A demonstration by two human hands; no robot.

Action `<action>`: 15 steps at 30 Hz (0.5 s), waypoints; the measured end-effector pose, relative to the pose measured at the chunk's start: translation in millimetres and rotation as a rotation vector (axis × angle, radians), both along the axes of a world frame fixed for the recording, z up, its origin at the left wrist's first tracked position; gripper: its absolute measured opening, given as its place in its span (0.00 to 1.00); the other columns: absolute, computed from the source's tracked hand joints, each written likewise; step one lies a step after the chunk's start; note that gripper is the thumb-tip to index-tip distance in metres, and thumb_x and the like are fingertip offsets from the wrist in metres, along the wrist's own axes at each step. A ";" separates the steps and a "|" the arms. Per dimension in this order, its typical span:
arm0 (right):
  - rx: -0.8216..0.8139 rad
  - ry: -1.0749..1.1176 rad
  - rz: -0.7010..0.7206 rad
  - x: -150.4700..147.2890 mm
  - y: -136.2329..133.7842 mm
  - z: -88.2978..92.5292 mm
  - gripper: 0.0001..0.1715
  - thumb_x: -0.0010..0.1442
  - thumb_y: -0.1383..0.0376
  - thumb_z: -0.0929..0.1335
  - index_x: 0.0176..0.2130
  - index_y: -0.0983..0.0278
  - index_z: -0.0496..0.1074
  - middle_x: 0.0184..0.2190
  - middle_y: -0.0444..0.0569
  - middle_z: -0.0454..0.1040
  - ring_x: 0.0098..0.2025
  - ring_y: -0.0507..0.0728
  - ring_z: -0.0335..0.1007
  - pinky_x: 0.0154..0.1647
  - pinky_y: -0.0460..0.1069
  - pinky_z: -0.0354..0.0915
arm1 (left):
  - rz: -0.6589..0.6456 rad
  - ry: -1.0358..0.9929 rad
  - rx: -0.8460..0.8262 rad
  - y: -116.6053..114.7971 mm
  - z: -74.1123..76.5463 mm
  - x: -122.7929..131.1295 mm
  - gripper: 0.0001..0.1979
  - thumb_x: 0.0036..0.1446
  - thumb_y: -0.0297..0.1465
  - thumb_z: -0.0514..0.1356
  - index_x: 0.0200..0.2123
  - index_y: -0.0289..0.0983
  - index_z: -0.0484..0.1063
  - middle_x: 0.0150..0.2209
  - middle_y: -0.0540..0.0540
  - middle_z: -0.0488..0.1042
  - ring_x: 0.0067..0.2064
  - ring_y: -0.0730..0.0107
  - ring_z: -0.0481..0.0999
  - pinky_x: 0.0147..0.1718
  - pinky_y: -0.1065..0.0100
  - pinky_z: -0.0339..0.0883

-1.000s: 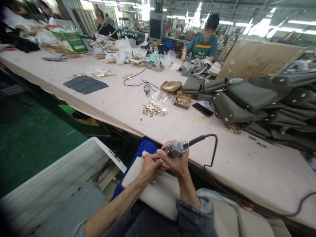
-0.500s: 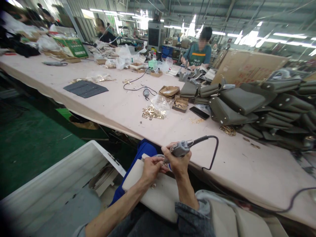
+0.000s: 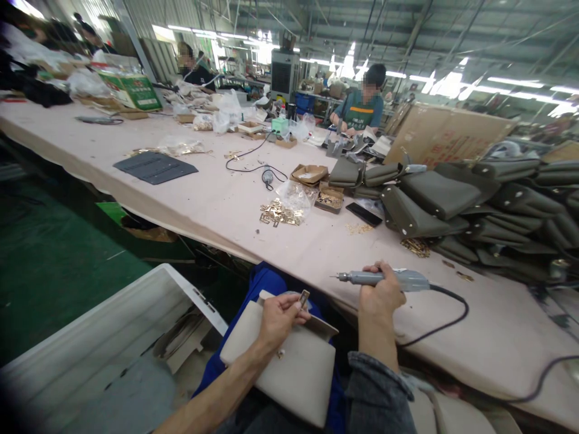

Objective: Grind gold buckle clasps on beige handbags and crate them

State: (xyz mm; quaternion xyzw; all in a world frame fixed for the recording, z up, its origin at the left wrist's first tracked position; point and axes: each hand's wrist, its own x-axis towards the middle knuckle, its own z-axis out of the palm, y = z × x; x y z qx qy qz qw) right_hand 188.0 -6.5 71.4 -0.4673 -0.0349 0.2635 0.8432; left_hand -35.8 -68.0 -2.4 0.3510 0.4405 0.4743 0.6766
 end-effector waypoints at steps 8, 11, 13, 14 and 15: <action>-0.221 -0.106 0.160 34.3 -6.1 -34.4 0.23 0.43 0.71 0.78 0.30 0.64 0.62 0.28 0.43 0.72 0.32 0.57 0.74 0.39 0.62 0.78 | 0.007 0.039 0.042 5.2 1.3 -2.5 0.17 0.54 0.38 0.69 0.37 0.28 0.81 0.31 0.37 0.83 0.28 0.63 0.84 0.26 0.71 0.78; -0.310 -0.341 0.211 22.6 -39.4 -32.4 0.24 0.44 0.62 0.80 0.37 0.69 0.71 0.34 0.50 0.76 0.38 0.60 0.77 0.47 0.63 0.77 | -0.014 0.039 0.050 4.5 6.3 -6.3 0.18 0.52 0.40 0.70 0.37 0.29 0.80 0.31 0.37 0.83 0.27 0.62 0.84 0.25 0.71 0.78; -0.360 -0.520 0.333 8.5 -75.4 -23.3 0.29 0.49 0.56 0.79 0.46 0.69 0.74 0.38 0.53 0.78 0.42 0.61 0.78 0.50 0.62 0.75 | -0.017 0.059 0.043 -5.3 13.0 -9.9 0.20 0.49 0.42 0.72 0.37 0.30 0.79 0.31 0.37 0.84 0.26 0.61 0.83 0.25 0.69 0.79; -0.352 -0.632 0.512 -0.4 -94.4 -19.4 0.32 0.51 0.54 0.78 0.50 0.67 0.74 0.42 0.53 0.79 0.45 0.61 0.78 0.52 0.60 0.74 | -0.009 0.094 0.047 -11.4 16.4 -12.0 0.21 0.48 0.42 0.72 0.38 0.30 0.79 0.30 0.38 0.84 0.26 0.60 0.83 0.25 0.67 0.80; -0.345 -0.740 0.715 -9.7 -111.7 -17.9 0.35 0.52 0.53 0.78 0.55 0.64 0.73 0.45 0.53 0.79 0.49 0.60 0.77 0.55 0.59 0.72 | -0.002 0.145 0.069 -16.9 19.2 -14.0 0.22 0.48 0.42 0.73 0.39 0.31 0.79 0.31 0.39 0.84 0.26 0.60 0.84 0.27 0.65 0.81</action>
